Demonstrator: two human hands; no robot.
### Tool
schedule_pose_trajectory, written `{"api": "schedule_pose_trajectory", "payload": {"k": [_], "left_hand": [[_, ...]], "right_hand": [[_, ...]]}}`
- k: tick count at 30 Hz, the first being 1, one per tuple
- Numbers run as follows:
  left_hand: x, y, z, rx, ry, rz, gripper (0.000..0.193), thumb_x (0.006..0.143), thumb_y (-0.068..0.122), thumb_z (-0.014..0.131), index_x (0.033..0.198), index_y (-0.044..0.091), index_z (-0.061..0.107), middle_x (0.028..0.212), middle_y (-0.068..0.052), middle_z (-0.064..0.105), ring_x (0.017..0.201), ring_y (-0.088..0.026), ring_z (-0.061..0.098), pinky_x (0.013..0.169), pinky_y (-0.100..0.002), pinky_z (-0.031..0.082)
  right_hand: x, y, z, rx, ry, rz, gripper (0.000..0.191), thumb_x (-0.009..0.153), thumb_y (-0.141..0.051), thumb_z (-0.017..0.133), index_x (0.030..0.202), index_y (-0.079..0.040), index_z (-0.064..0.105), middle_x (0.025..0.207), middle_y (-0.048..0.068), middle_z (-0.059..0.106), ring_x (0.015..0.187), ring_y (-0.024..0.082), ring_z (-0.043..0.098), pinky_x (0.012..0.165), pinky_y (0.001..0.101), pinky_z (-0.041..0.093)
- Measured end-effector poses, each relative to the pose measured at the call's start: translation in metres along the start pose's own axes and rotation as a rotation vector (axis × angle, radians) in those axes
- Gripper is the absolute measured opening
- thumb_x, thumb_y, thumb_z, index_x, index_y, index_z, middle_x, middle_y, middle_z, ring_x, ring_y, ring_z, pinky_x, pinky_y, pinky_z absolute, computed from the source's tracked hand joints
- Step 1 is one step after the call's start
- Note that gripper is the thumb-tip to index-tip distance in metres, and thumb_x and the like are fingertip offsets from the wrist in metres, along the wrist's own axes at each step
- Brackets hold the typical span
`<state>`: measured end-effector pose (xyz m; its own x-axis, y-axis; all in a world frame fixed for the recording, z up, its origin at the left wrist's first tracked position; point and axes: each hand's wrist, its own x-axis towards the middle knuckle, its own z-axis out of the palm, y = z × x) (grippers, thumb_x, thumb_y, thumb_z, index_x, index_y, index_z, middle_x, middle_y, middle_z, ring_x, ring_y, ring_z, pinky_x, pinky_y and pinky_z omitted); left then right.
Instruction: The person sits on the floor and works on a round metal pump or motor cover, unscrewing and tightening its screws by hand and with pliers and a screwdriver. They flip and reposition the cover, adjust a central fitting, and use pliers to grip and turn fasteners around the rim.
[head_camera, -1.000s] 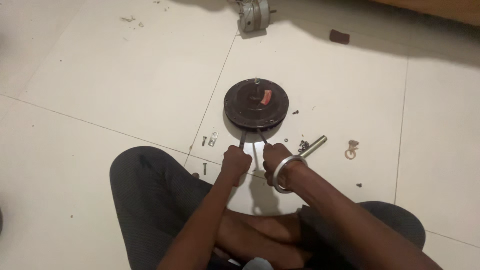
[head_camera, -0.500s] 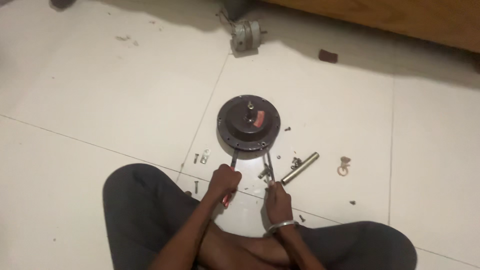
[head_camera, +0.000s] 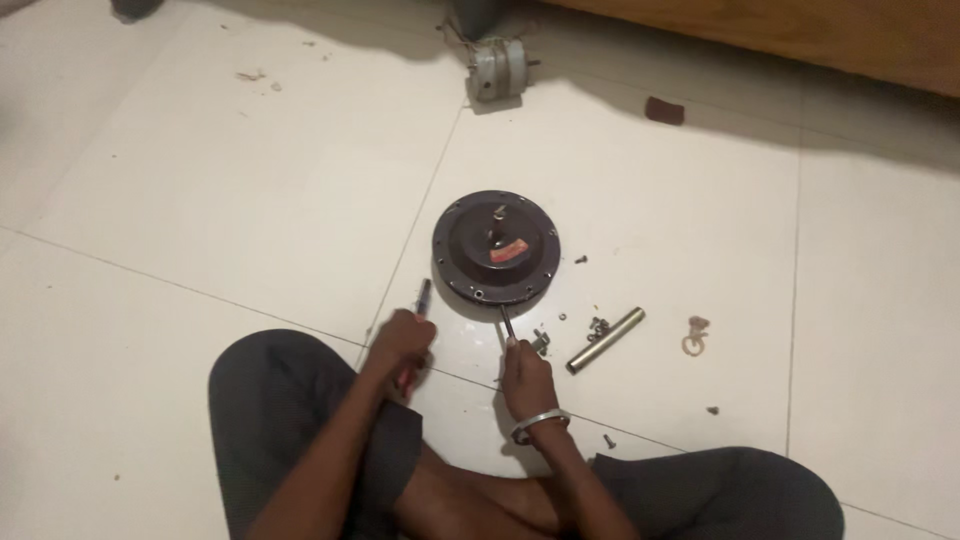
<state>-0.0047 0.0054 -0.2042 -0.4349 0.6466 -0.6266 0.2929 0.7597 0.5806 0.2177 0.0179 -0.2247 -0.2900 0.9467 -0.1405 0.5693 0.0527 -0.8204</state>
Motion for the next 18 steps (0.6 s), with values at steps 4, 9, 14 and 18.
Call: {"api": "schedule_pose_trajectory", "payload": {"k": [4,9,14,18], "left_hand": [[-0.028,-0.005,0.026,-0.017,-0.044,-0.022,0.035,0.086,0.019,0.056,0.101,-0.011,0.064,0.081,-0.024,0.074,0.067,-0.031,0.076,0.063,-0.043,0.061],[-0.051,0.000,0.050,-0.159,-0.083,0.031,0.031,0.083,0.015,0.055,0.098,-0.010,0.064,0.076,-0.023,0.074,0.065,-0.030,0.074,0.061,-0.043,0.060],[-0.050,0.009,0.053,-0.026,-0.137,-0.017,0.029,0.085,0.014,0.050,0.094,-0.010,0.064,0.076,-0.024,0.071,0.064,-0.036,0.072,0.059,-0.047,0.057],[-0.041,0.012,0.060,-0.039,-0.083,0.046,0.028,0.083,0.016,0.054,0.093,-0.008,0.064,0.076,-0.024,0.073,0.064,-0.032,0.073,0.061,-0.042,0.057]], "right_hand": [[-0.002,-0.016,0.020,0.048,0.085,0.065,0.045,0.107,-0.033,0.044,0.085,0.003,0.060,0.078,0.030,0.066,0.075,0.050,0.064,0.068,0.0531,0.049],[-0.007,-0.015,0.019,-0.026,0.091,-0.011,0.040,0.108,-0.029,0.040,0.090,0.003,0.056,0.071,0.028,0.065,0.067,0.047,0.066,0.061,0.0534,0.049],[-0.003,-0.010,0.010,0.065,0.129,0.085,0.040,0.106,-0.030,0.041,0.090,0.004,0.053,0.069,0.028,0.065,0.064,0.047,0.066,0.057,0.0541,0.048],[0.010,-0.004,0.000,0.033,0.058,-0.005,0.041,0.107,-0.031,0.040,0.091,0.004,0.056,0.070,0.029,0.065,0.068,0.049,0.065,0.059,0.0547,0.047]]}}
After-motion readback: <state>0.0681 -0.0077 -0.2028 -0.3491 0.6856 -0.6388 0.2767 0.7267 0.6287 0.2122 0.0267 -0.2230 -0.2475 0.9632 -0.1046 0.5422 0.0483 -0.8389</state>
